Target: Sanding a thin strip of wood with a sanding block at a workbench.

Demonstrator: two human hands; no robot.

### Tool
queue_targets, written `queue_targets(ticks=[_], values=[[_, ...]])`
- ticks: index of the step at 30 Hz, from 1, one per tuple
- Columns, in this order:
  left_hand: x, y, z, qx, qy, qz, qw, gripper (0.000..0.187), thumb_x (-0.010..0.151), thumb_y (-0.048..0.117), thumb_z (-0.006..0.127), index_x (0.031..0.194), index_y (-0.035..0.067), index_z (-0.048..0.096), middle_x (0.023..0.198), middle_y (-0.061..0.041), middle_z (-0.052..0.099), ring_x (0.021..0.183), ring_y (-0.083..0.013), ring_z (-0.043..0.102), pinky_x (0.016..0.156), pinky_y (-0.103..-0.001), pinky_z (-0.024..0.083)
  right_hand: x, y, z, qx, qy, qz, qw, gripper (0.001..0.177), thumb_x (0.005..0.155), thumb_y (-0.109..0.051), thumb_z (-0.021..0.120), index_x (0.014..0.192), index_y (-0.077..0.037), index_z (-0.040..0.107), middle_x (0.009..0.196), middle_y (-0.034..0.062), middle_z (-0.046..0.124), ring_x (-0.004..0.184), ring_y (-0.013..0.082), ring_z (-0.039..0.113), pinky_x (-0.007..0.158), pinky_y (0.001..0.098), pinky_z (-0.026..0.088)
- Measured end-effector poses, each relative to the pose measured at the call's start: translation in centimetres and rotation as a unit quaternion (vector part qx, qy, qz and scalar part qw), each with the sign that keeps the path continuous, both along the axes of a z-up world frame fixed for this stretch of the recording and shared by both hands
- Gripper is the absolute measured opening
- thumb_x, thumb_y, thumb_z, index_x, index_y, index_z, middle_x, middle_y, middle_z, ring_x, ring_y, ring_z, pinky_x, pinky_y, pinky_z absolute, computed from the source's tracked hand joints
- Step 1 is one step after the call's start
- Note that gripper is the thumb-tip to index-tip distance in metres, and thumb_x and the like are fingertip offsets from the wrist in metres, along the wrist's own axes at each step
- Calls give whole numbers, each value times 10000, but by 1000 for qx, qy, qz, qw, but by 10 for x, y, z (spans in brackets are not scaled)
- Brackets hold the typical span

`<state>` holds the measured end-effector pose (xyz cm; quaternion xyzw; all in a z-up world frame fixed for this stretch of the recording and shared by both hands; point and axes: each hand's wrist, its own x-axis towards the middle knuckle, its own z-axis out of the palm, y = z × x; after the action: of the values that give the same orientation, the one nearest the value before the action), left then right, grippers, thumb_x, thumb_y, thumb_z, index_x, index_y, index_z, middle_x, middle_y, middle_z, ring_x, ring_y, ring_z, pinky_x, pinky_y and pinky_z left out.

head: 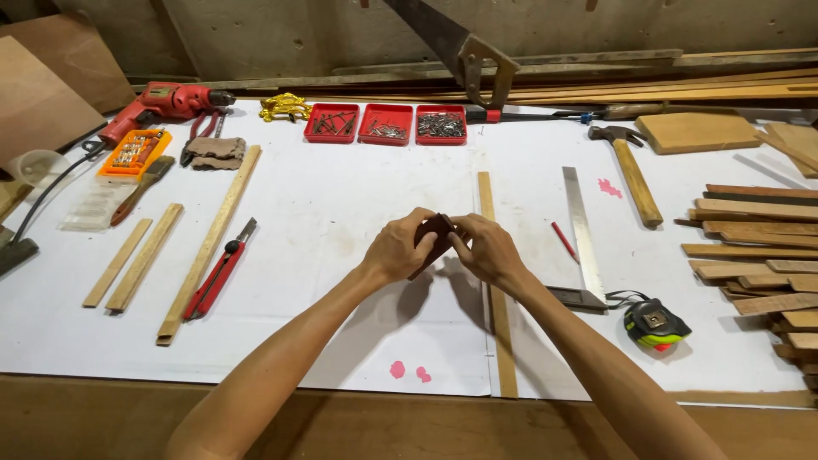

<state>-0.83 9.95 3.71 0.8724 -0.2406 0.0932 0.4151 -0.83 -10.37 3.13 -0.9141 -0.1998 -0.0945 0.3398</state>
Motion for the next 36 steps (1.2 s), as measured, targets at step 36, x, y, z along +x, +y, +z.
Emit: queue_targets(ticks=[36], values=[[-5, -76, 2, 163, 177, -9, 971, 401, 936, 260, 638, 1266, 33, 616, 674, -165, 751, 644, -279, 747, 652, -404, 589, 13, -105, -30, -175, 45, 2, 983, 301, 876, -271, 706, 1078, -58, 775, 1326, 140, 653, 1243, 292, 605, 1017, 430, 521]])
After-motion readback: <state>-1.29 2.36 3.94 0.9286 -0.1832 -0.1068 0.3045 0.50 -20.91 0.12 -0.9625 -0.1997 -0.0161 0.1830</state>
